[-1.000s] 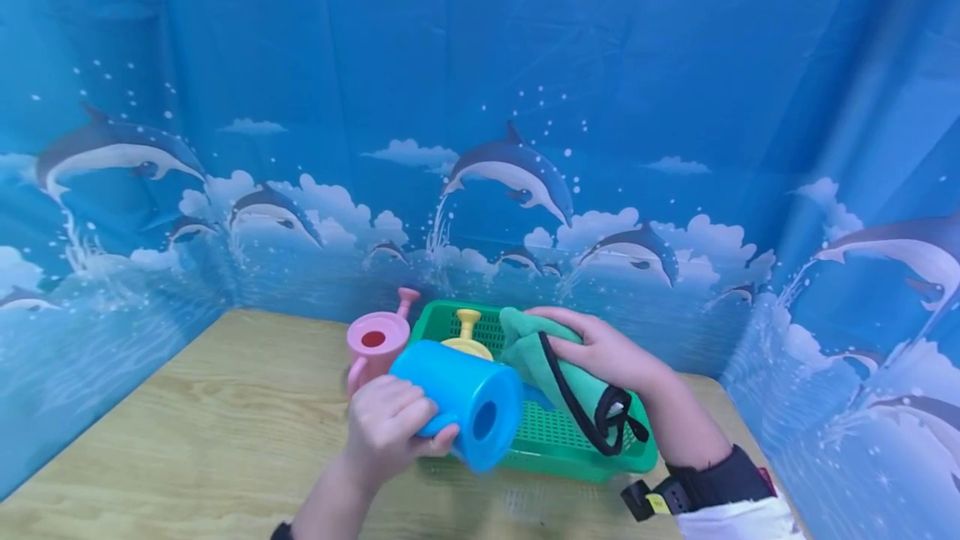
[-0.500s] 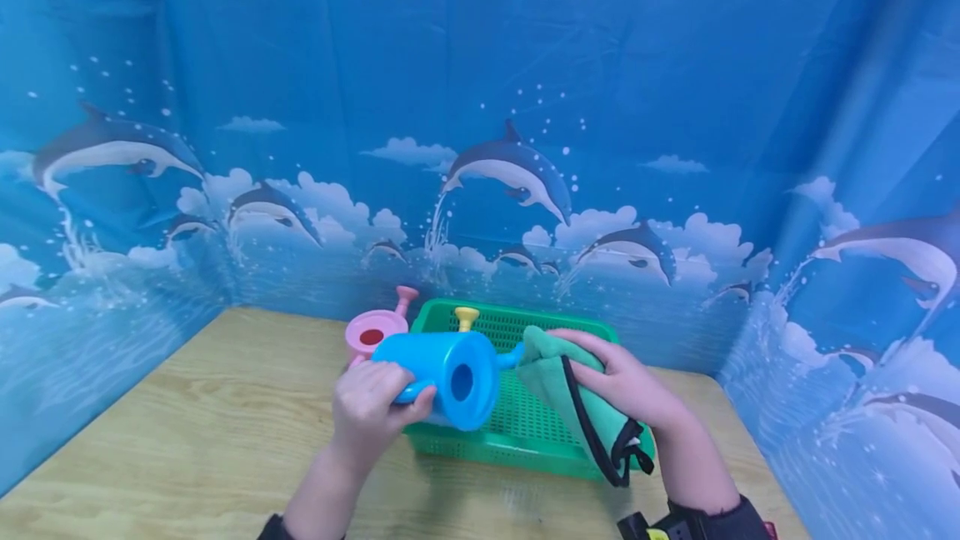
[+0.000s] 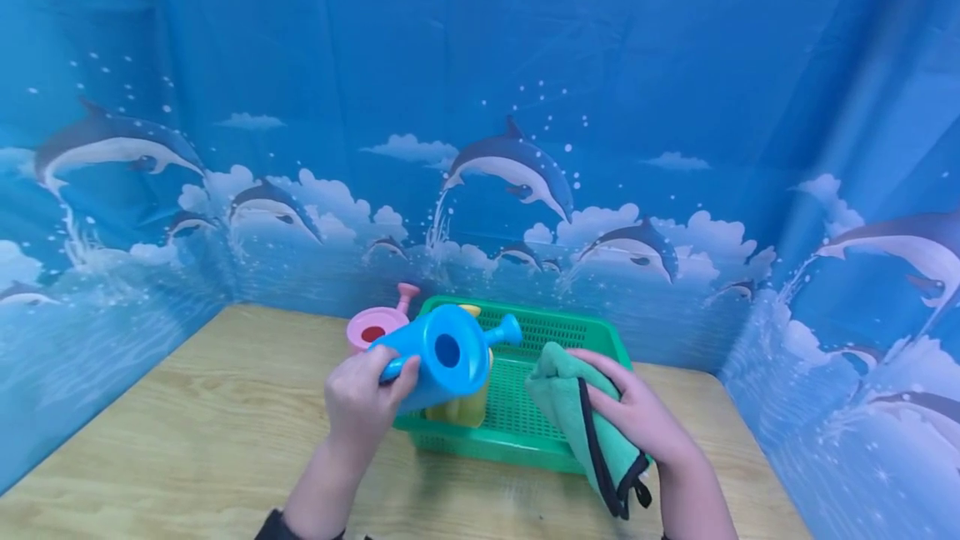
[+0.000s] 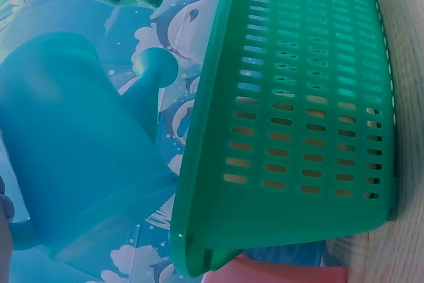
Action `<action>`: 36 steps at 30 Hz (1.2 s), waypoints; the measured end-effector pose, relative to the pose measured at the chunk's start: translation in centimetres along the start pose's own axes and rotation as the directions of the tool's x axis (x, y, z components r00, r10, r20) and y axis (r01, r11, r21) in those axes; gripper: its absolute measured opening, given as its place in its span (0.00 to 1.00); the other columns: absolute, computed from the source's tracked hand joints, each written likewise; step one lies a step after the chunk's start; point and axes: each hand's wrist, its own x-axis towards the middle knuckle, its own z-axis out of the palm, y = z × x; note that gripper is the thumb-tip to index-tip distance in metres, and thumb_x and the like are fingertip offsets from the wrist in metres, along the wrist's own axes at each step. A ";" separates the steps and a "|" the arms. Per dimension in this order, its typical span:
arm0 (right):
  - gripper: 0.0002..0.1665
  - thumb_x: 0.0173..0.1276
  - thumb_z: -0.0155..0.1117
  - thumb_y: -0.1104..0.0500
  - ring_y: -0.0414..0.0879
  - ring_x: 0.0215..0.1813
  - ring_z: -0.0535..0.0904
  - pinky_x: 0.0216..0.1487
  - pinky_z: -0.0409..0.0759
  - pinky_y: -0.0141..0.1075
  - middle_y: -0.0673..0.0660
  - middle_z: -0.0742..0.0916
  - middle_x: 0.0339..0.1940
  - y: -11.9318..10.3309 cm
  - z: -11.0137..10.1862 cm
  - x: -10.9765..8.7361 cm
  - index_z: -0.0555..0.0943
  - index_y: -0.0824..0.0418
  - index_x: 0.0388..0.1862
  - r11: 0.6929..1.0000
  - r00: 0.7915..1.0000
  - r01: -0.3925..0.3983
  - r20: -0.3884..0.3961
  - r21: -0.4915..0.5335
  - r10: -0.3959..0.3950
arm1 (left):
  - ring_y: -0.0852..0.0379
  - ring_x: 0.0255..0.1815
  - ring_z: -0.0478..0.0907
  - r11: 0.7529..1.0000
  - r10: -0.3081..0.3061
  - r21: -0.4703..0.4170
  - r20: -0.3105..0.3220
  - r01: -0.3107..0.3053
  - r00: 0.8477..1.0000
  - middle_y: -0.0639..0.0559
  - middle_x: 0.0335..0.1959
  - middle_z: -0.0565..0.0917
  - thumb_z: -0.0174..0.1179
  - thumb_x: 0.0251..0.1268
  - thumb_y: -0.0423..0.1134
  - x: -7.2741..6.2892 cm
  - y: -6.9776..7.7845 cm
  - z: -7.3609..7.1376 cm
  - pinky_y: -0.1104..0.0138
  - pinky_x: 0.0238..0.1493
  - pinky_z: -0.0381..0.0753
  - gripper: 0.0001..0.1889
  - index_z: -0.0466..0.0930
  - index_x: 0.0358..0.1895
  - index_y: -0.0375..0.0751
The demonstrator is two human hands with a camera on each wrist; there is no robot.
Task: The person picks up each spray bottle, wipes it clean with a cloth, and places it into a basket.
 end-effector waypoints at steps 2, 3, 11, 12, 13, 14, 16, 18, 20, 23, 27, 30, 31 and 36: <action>0.24 0.77 0.45 0.64 0.19 0.62 0.65 0.53 0.76 0.28 0.29 0.73 0.62 0.4 0.2 -0.4 0.66 0.61 0.70 1.000 1.000 0.005 -0.007 0.028 -0.005 | 0.59 0.09 0.63 1.000 -0.020 0.014 -0.007 0.020 1.000 0.54 0.10 0.68 0.50 0.73 0.53 0.0 0.0 0.1 0.74 0.14 0.61 0.25 0.70 0.19 0.40; 0.24 0.77 0.45 0.64 0.19 0.62 0.65 0.52 0.76 0.27 0.29 0.73 0.62 0.6 0.3 -0.5 0.66 0.61 0.70 0.999 1.000 0.005 -0.011 0.037 -0.005 | 0.59 0.09 0.63 0.999 -0.035 0.017 -0.007 0.036 0.999 0.54 0.10 0.69 0.50 0.73 0.53 0.0 0.0 0.1 0.74 0.14 0.61 0.25 0.70 0.19 0.40; 0.24 0.78 0.44 0.63 0.19 0.61 0.65 0.53 0.75 0.27 0.28 0.73 0.62 1.5 1.0 -1.2 0.65 0.60 0.71 0.994 0.998 -0.043 -0.037 0.097 0.047 | 0.59 0.09 0.62 0.984 -0.177 0.015 -0.016 0.177 0.984 0.52 0.11 0.69 0.49 0.74 0.53 -0.2 0.0 0.0 0.74 0.14 0.62 0.25 0.72 0.21 0.38; 0.24 0.78 0.44 0.63 0.19 0.61 0.65 0.53 0.74 0.26 0.28 0.73 0.61 1.5 1.0 -1.3 0.65 0.61 0.71 0.994 0.998 -0.047 -0.040 0.102 0.052 | 0.59 0.10 0.62 0.980 -0.201 0.002 -0.019 0.201 0.979 0.52 0.11 0.68 0.49 0.74 0.53 -0.3 0.0 0.0 0.74 0.14 0.62 0.25 0.71 0.21 0.38; 0.24 0.78 0.44 0.63 0.18 0.61 0.65 0.53 0.73 0.25 0.28 0.73 0.61 1.5 1.0 -1.4 0.65 0.61 0.71 0.993 0.997 -0.053 -0.044 0.101 0.058 | 0.59 0.10 0.62 0.975 -0.223 -0.012 -0.022 0.223 0.974 0.51 0.11 0.68 0.49 0.74 0.53 -0.3 0.0 0.1 0.73 0.14 0.63 0.25 0.71 0.21 0.37; 0.24 0.78 0.44 0.63 0.17 0.61 0.64 0.54 0.72 0.24 0.27 0.73 0.61 1.6 1.0 -1.5 0.66 0.61 0.71 0.994 0.997 -0.057 -0.048 0.096 0.061 | 0.59 0.10 0.63 0.969 -0.247 -0.026 -0.021 0.246 0.969 0.51 0.11 0.68 0.49 0.74 0.53 -0.4 0.0 0.1 0.73 0.15 0.64 0.26 0.71 0.21 0.37; 0.24 0.78 0.44 0.63 0.16 0.61 0.63 0.54 0.71 0.24 0.26 0.72 0.61 1.6 1.0 -1.7 0.66 0.61 0.71 0.994 0.997 -0.061 -0.051 0.092 0.066 | 0.58 0.10 0.64 0.958 -0.284 -0.040 -0.029 0.283 0.958 0.50 0.11 0.69 0.49 0.73 0.54 -0.5 0.0 0.1 0.72 0.15 0.66 0.26 0.71 0.22 0.36; 0.24 0.78 0.44 0.63 0.16 0.61 0.63 0.54 0.70 0.23 0.26 0.72 0.61 1.6 0.9 -1.8 0.66 0.61 0.71 0.995 0.996 -0.061 -0.053 0.084 0.066 | 0.57 0.11 0.66 0.950 -0.311 -0.043 -0.040 0.309 0.950 0.49 0.11 0.70 0.49 0.73 0.54 -0.6 0.0 0.2 0.70 0.16 0.70 0.26 0.71 0.23 0.35; 0.24 0.78 0.44 0.63 0.16 0.61 0.63 0.55 0.70 0.24 0.27 0.72 0.62 1.6 0.8 -1.8 0.66 0.61 0.71 0.995 0.997 -0.057 -0.049 0.080 0.061 | 0.56 0.12 0.66 0.935 -0.353 -0.038 -0.043 0.352 0.935 0.49 0.12 0.70 0.49 0.73 0.55 -0.7 0.1 0.2 0.69 0.17 0.71 0.26 0.72 0.24 0.34; 0.24 0.78 0.44 0.64 0.17 0.62 0.62 0.55 0.70 0.23 0.28 0.72 0.62 1.7 0.7 -2.1 0.66 0.60 0.71 0.996 0.997 -0.052 -0.049 0.077 0.056 | 0.59 0.14 0.66 0.883 -0.467 -0.060 -0.007 0.466 0.884 0.51 0.12 0.68 0.50 0.73 0.53 -0.6 0.3 0.1 0.70 0.19 0.71 0.24 0.72 0.25 0.35; 0.25 0.78 0.43 0.65 0.16 0.61 0.63 0.53 0.71 0.23 0.27 0.72 0.62 1.9 0.2 -2.6 0.66 0.58 0.71 0.995 0.996 -0.054 -0.070 0.081 0.060 | 0.63 0.18 0.63 0.766 -0.631 -0.096 0.079 0.636 0.772 0.55 0.13 0.63 0.52 0.73 0.47 -0.2 0.8 0.0 0.71 0.21 0.68 0.20 0.73 0.25 0.37; 0.25 0.78 0.43 0.65 0.16 0.60 0.65 0.50 0.75 0.25 0.25 0.72 0.61 2.2 -0.3 -3.1 0.66 0.56 0.71 0.992 0.994 -0.057 -0.088 0.110 0.067 | 0.62 0.20 0.63 0.676 -0.715 -0.114 0.138 0.728 0.685 0.56 0.14 0.62 0.53 0.73 0.44 0.2 1.3 0.0 0.70 0.23 0.65 0.18 0.72 0.24 0.37; 0.25 0.78 0.43 0.66 0.17 0.59 0.66 0.50 0.76 0.25 0.25 0.72 0.61 2.3 -0.4 -3.3 0.67 0.55 0.71 0.991 0.993 -0.055 -0.096 0.124 0.067 | 0.61 0.21 0.64 0.642 -0.739 -0.118 0.169 0.758 0.652 0.56 0.15 0.62 0.53 0.73 0.44 0.3 1.5 0.0 0.70 0.24 0.65 0.18 0.71 0.23 0.37; 0.26 0.78 0.42 0.67 0.19 0.59 0.68 0.49 0.76 0.24 0.26 0.73 0.61 2.7 -0.8 -3.7 0.67 0.53 0.71 0.984 0.993 -0.035 -0.102 0.176 0.054 | 0.57 0.29 0.69 0.348 -0.821 -0.196 0.409 0.917 0.399 0.51 0.23 0.71 0.46 0.76 0.48 0.6 2.6 0.0 0.71 0.34 0.71 0.19 0.73 0.31 0.37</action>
